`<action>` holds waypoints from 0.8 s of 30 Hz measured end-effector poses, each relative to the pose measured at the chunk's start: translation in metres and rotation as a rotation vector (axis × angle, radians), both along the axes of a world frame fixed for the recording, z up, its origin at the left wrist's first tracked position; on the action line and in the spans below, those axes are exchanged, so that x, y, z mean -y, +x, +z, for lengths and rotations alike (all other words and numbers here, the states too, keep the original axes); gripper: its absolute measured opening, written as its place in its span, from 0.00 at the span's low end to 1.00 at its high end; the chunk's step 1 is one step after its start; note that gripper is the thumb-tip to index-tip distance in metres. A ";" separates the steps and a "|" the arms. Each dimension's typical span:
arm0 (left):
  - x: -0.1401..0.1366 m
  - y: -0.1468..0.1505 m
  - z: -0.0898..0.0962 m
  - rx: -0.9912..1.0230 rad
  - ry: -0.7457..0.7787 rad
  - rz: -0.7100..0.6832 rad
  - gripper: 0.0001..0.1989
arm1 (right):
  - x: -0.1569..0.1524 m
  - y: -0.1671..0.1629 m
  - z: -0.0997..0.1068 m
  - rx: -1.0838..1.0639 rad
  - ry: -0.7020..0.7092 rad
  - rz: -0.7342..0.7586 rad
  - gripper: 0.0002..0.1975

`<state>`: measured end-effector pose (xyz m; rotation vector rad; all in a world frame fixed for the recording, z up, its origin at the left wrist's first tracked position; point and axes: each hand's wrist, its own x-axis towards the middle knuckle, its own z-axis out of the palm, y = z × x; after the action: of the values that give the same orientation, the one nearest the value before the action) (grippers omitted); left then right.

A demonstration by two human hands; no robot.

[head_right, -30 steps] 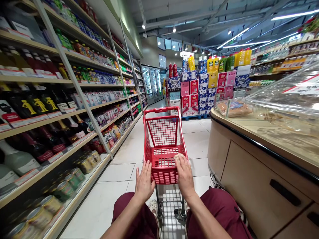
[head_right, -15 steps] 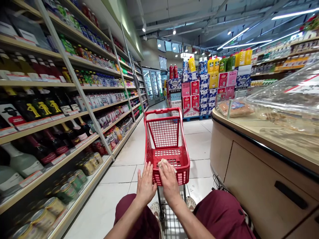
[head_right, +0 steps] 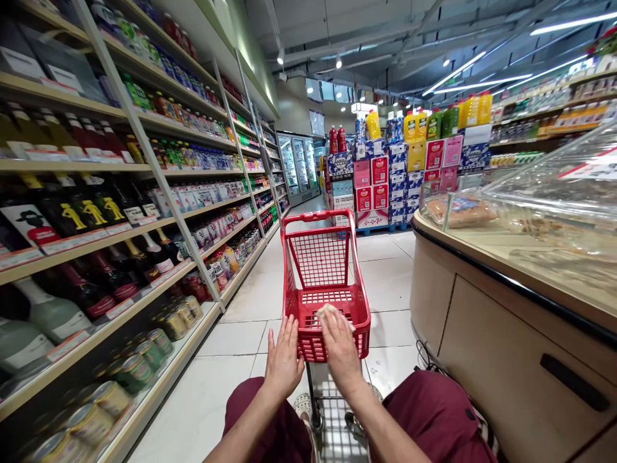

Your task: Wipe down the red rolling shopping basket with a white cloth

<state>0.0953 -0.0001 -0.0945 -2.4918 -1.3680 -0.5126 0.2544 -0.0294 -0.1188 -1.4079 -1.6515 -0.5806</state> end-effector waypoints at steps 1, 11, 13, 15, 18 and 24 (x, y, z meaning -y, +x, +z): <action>0.000 0.001 0.000 0.007 -0.004 0.004 0.38 | 0.002 0.009 0.000 -0.023 -0.012 -0.031 0.30; 0.001 0.002 0.001 0.002 0.001 0.010 0.38 | 0.000 -0.011 0.000 -0.017 0.014 0.097 0.29; 0.002 0.002 0.001 0.004 -0.007 0.007 0.38 | 0.004 0.011 0.001 -0.052 0.032 0.028 0.29; 0.002 0.004 0.000 0.016 -0.021 0.012 0.37 | 0.008 0.029 0.001 -0.104 0.029 -0.068 0.30; 0.002 0.006 -0.001 0.031 -0.029 0.034 0.37 | 0.008 0.021 -0.003 -0.110 0.000 -0.062 0.31; 0.002 0.002 -0.001 0.003 -0.020 0.005 0.37 | 0.006 0.003 -0.002 -0.041 -0.013 0.069 0.31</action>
<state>0.0977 -0.0023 -0.0953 -2.5035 -1.3869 -0.5049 0.2574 -0.0354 -0.1203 -1.3579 -1.6668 -0.5000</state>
